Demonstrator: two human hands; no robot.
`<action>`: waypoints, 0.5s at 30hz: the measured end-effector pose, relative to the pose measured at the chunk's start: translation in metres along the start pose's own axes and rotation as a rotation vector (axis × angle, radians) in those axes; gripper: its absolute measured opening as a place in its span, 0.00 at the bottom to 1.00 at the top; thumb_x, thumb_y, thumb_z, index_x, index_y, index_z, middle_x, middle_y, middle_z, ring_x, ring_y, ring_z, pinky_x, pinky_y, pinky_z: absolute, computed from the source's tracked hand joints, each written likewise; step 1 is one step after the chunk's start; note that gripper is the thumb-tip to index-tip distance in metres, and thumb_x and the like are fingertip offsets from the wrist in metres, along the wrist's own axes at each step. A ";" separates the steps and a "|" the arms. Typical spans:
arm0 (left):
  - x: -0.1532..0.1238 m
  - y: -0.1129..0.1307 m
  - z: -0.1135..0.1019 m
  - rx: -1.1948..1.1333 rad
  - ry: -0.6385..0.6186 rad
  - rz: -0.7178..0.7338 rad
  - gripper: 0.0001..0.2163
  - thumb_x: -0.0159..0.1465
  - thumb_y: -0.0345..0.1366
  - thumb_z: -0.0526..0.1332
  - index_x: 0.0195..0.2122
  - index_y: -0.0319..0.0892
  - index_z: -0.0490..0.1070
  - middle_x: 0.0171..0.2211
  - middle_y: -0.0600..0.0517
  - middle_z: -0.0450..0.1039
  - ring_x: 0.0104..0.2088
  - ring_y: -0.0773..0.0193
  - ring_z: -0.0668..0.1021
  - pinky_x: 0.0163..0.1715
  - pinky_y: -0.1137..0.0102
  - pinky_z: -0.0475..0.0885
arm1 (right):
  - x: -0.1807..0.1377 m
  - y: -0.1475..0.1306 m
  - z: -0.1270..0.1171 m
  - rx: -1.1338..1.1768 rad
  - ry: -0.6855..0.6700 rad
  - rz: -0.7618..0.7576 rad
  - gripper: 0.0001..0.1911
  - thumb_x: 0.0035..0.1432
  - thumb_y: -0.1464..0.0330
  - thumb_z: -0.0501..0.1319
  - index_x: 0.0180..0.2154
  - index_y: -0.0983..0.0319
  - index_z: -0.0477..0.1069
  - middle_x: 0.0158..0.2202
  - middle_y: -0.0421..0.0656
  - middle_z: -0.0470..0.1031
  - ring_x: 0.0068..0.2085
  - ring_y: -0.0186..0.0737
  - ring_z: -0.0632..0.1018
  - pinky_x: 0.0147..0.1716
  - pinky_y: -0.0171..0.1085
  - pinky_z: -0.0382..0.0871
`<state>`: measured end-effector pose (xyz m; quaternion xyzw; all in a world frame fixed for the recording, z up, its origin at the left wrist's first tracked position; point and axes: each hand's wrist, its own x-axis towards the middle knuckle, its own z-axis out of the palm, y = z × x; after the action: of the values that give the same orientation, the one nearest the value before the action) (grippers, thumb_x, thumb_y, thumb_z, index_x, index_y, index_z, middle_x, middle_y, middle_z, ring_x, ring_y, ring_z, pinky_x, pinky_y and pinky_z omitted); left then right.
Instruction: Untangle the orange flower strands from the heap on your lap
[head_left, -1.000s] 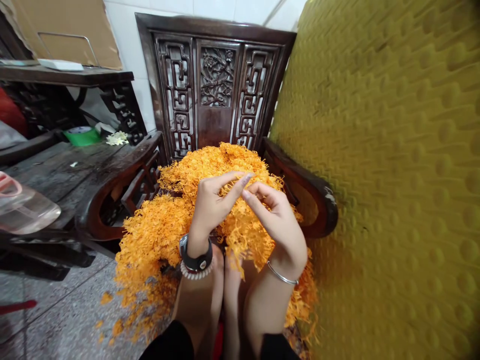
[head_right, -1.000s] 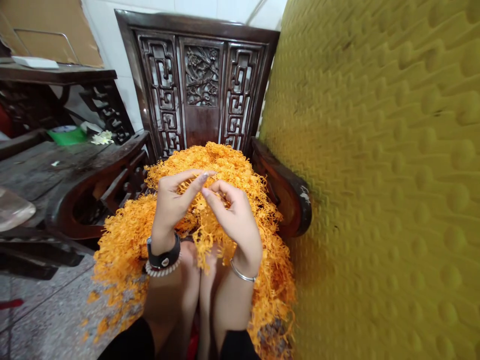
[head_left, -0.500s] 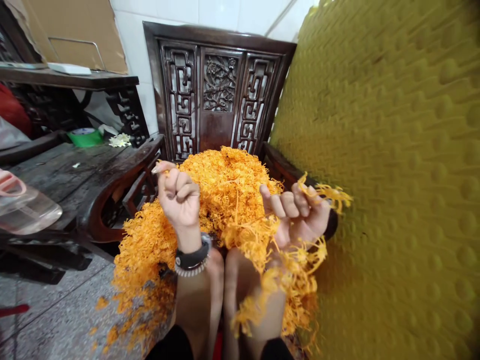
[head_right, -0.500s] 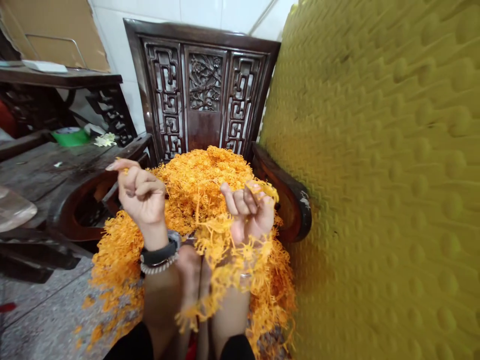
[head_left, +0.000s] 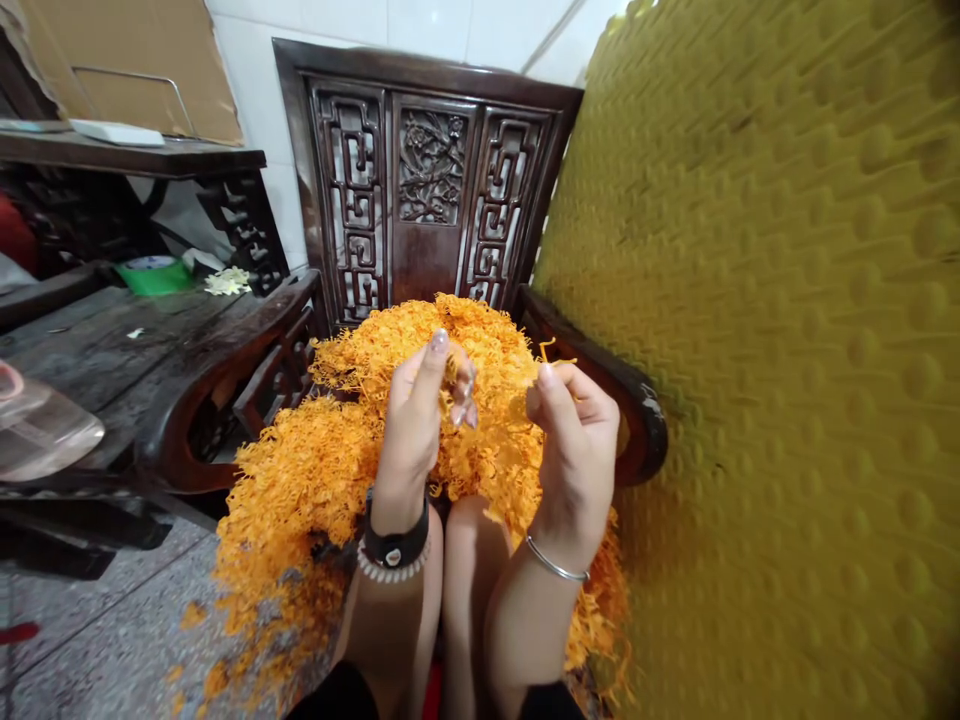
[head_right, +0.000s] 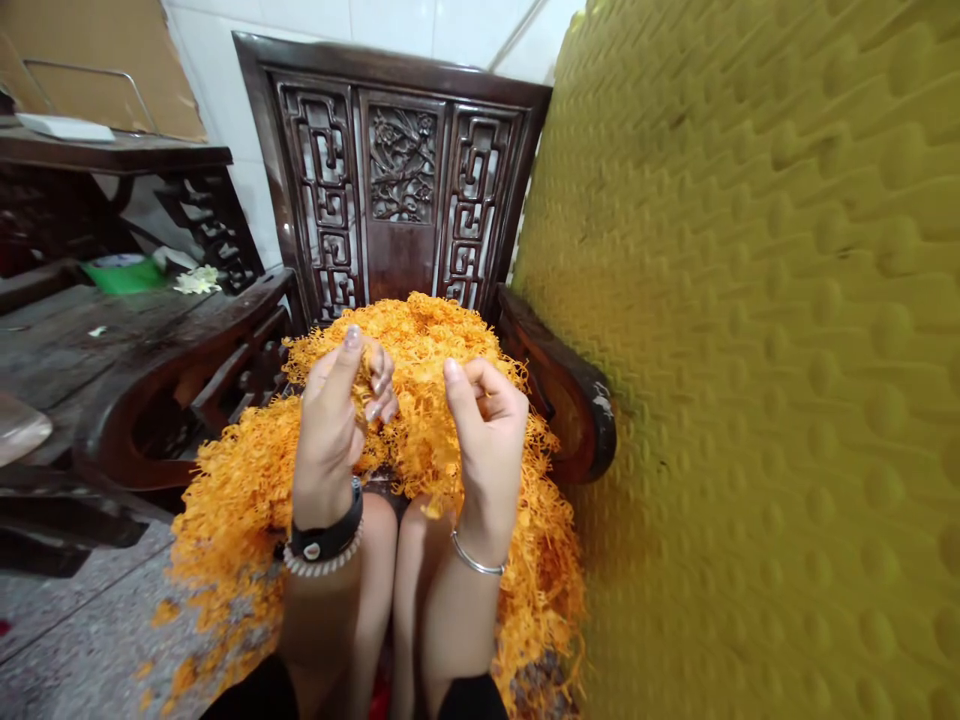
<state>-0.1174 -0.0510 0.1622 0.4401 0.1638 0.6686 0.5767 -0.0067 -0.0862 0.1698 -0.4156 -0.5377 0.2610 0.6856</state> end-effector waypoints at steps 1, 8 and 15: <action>-0.001 -0.002 0.001 0.014 -0.009 0.000 0.14 0.63 0.47 0.55 0.27 0.42 0.67 0.18 0.58 0.57 0.13 0.76 0.59 0.13 0.77 0.57 | 0.000 0.001 0.000 0.000 0.000 -0.001 0.19 0.56 0.61 0.59 0.20 0.62 0.58 0.19 0.34 0.51 0.22 0.28 0.53 0.22 0.34 0.46; -0.010 -0.006 0.009 0.264 -0.007 0.155 0.25 0.57 0.60 0.49 0.20 0.42 0.61 0.19 0.56 0.54 0.18 0.71 0.58 0.15 0.73 0.51 | 0.001 0.002 0.000 -0.014 -0.073 -0.024 0.21 0.54 0.62 0.61 0.18 0.62 0.55 0.18 0.34 0.50 0.22 0.28 0.53 0.22 0.34 0.46; -0.008 -0.018 0.023 0.189 -0.095 0.155 0.24 0.61 0.50 0.55 0.15 0.41 0.51 0.14 0.58 0.47 0.17 0.73 0.53 0.16 0.72 0.48 | -0.002 0.002 0.020 0.244 0.053 -0.021 0.22 0.55 0.64 0.57 0.16 0.61 0.49 0.17 0.33 0.45 0.19 0.27 0.48 0.17 0.33 0.44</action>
<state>-0.0889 -0.0600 0.1588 0.5351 0.1642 0.6710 0.4862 -0.0263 -0.0813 0.1683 -0.3303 -0.4878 0.3062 0.7478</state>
